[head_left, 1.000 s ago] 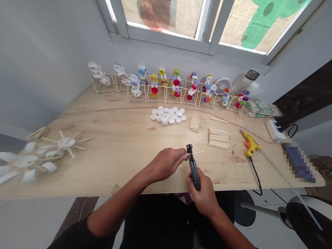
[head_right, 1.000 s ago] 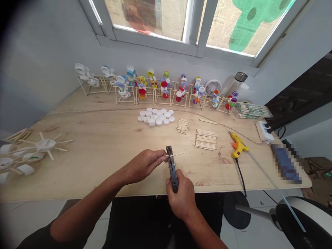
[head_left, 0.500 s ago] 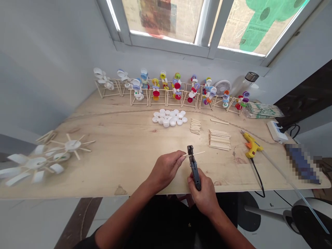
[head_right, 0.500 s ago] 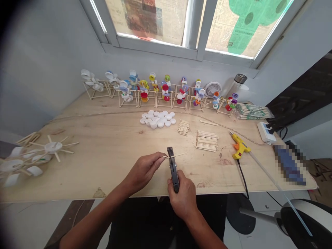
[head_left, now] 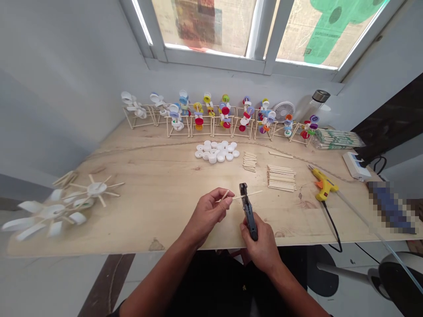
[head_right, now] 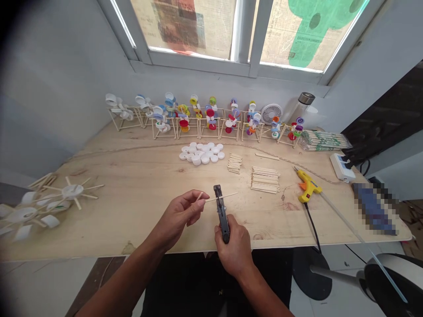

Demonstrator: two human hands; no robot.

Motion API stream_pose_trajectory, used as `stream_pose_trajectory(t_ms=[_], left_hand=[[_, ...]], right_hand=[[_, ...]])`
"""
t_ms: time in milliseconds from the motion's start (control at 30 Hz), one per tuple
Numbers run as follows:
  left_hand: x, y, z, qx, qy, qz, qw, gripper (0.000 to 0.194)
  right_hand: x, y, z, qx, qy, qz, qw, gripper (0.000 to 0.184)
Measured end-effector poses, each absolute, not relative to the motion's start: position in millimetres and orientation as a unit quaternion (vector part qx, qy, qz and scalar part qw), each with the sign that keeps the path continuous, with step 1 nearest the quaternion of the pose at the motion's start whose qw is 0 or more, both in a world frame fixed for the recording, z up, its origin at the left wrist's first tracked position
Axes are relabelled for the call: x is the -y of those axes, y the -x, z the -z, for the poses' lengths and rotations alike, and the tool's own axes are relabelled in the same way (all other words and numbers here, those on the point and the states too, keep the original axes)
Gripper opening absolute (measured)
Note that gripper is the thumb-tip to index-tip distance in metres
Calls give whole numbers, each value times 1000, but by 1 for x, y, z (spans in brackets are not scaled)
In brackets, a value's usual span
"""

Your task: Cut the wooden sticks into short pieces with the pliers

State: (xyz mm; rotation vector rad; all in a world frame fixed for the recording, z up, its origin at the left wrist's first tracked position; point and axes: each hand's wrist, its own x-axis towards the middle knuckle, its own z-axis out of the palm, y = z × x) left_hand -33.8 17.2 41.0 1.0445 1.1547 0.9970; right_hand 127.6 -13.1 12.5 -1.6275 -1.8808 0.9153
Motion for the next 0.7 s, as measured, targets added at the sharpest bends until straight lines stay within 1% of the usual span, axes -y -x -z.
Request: stream_pose_trajectory(t_ms=[100,200,267,367,467,567,700], left_hand=[[-20,27,-40,-490,-477,-431,588,25],[-23,22,-38,-496,-528,-445,526,19],[-24,21,-36,-514,-579,-431,464,18],[-25,21,-34,-541,-662,-376,357,17],[-27,23,-29,-533,-730,-341,258,17],[-30,24,-19,-505,-775,-342,164,16],[-39,24,-1,-471,-803,-362,47,15]], right_hand=[[12,-126,-13,690,593,-339,239,12],[11,-125,-13,686,591,-352,238,11],[10,-125,-13,681,590,-361,238,11],[10,-125,-12,679,588,-366,244,13],[13,-125,-9,681,584,-362,254,15],[14,-124,0,688,574,-358,263,17],[14,-119,14,684,594,-312,286,26]])
